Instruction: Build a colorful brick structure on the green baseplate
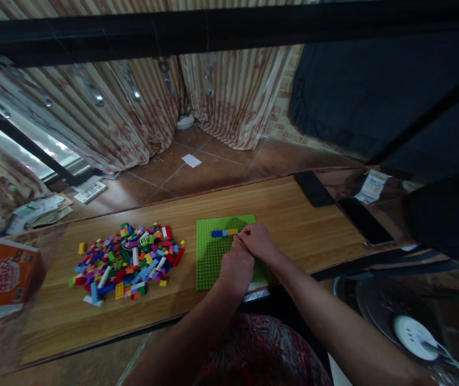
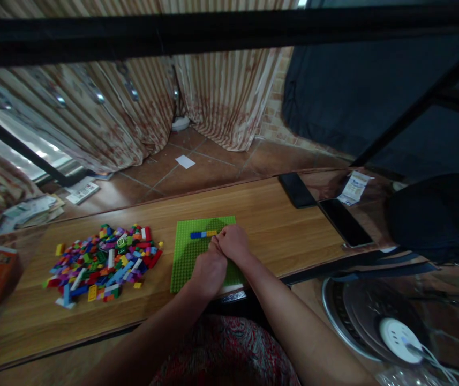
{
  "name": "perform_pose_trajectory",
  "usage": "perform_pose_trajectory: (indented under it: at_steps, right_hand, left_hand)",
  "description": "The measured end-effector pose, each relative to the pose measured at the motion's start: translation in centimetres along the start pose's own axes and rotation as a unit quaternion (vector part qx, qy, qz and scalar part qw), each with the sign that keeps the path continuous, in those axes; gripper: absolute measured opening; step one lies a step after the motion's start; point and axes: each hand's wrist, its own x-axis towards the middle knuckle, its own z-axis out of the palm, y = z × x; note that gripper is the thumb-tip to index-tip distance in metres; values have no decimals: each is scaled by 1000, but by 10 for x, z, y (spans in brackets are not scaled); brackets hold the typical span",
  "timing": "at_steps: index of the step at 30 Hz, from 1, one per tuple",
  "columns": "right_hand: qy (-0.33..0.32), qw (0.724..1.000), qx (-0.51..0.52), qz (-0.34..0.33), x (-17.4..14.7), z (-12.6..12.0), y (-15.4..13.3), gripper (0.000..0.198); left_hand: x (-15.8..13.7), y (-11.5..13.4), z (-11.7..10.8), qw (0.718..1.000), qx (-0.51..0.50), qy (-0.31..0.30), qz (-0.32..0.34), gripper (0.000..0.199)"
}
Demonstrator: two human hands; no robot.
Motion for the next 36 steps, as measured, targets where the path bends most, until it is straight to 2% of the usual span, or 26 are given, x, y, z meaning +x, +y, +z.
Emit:
perform_pose_trajectory:
  at_steps: [4,8,12,15,20,24,28,32,36]
  right_hand:
    - [15,999,11,-29,-2,0,1,20]
    - [43,997,27,-66,-13,-6,6,24]
    - [91,991,32,-91,-43,-10,18,27]
    - [135,981,5,-141,-74,2,27,30]
    - [98,969,-60,-218,-104,26,39,34]
    - [66,968,-71,-233,-91,16,42,30]
    - [83,964,-88,-236,-68,5,24,37]
    - [66,950,-146,-268,-56,21,0,56]
    - [31,940,-203,-273,-46,45,-2,67]
  left_hand:
    - [-4,-1,-3,1000,22,-1,-21,48]
    - [-15,-11,-5,999,-13,13,-39,54]
    - [-37,-37,-3,991,-81,80,-67,54]
    - [-58,-59,3,982,-86,148,-75,46]
    - [-88,-73,25,979,-89,182,-22,38]
    - [-99,-64,41,973,-107,202,-28,38]
    - [-101,-56,45,970,-119,209,-36,41]
    - [-104,-53,42,971,-130,195,-46,44]
    - [-107,-53,41,973,-149,174,-40,48]
